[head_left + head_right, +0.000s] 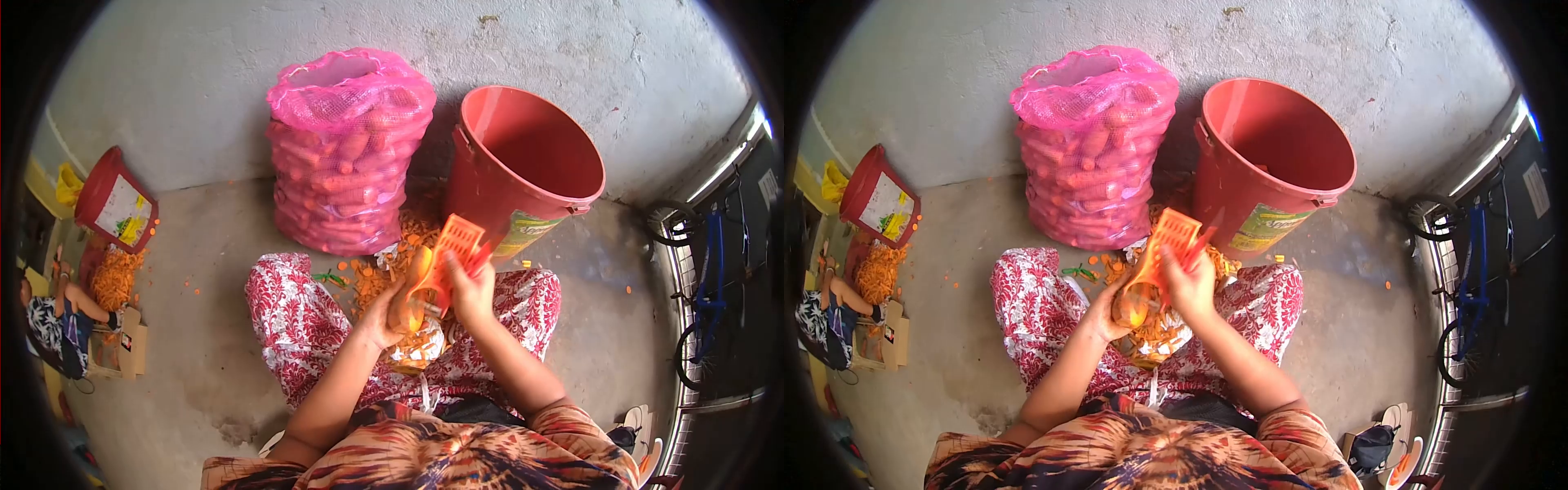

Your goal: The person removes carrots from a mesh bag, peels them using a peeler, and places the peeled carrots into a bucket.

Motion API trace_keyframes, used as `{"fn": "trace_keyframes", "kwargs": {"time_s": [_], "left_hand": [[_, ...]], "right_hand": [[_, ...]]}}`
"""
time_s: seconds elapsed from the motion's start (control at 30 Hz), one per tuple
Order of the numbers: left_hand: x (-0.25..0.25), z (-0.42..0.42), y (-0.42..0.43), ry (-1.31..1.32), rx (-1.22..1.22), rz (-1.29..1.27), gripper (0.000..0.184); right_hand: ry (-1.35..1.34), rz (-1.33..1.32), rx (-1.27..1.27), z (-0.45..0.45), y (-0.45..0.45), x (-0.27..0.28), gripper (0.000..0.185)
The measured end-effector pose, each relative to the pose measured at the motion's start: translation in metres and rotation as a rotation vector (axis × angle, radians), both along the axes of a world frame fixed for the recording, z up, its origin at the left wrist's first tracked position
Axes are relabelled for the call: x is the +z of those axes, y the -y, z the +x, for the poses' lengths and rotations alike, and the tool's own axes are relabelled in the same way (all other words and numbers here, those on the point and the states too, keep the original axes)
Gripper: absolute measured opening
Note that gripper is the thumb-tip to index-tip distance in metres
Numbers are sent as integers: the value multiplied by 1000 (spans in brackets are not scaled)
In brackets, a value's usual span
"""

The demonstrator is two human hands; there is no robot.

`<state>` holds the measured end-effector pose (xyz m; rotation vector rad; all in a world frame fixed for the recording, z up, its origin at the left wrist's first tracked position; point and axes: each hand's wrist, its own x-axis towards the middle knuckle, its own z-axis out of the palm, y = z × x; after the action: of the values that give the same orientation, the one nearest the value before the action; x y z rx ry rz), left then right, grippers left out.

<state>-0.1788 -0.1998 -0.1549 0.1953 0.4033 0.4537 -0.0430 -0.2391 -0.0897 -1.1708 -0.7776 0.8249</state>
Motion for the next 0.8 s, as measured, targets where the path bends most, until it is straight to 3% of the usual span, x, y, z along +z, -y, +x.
{"fn": "trace_keyframes", "kwargs": {"time_s": [0.07,0.13,0.23,0.4,0.47,0.53,0.7,0.8], "left_hand": [[9,4,2,-46,49,-44,34],[3,6,1,-41,80,-103,34],[-4,3,1,41,23,-25,36],[3,-5,5,104,-134,-58,40],[3,-6,8,125,-174,-56,41],[6,-6,8,140,-161,-68,42],[7,-1,0,-18,-22,-55,40],[2,3,-5,51,1,15,37]], "right_hand": [[92,13,49,-12,1,-2,11],[382,-38,84,-10,3,-12,12],[330,21,92,-11,2,-16,13],[140,50,-252,42,-33,-36,10],[256,67,-488,88,-57,-54,8],[83,149,-522,100,-60,-44,9],[39,46,-153,38,-21,-15,11],[80,97,-41,-5,0,-8,10]]}}
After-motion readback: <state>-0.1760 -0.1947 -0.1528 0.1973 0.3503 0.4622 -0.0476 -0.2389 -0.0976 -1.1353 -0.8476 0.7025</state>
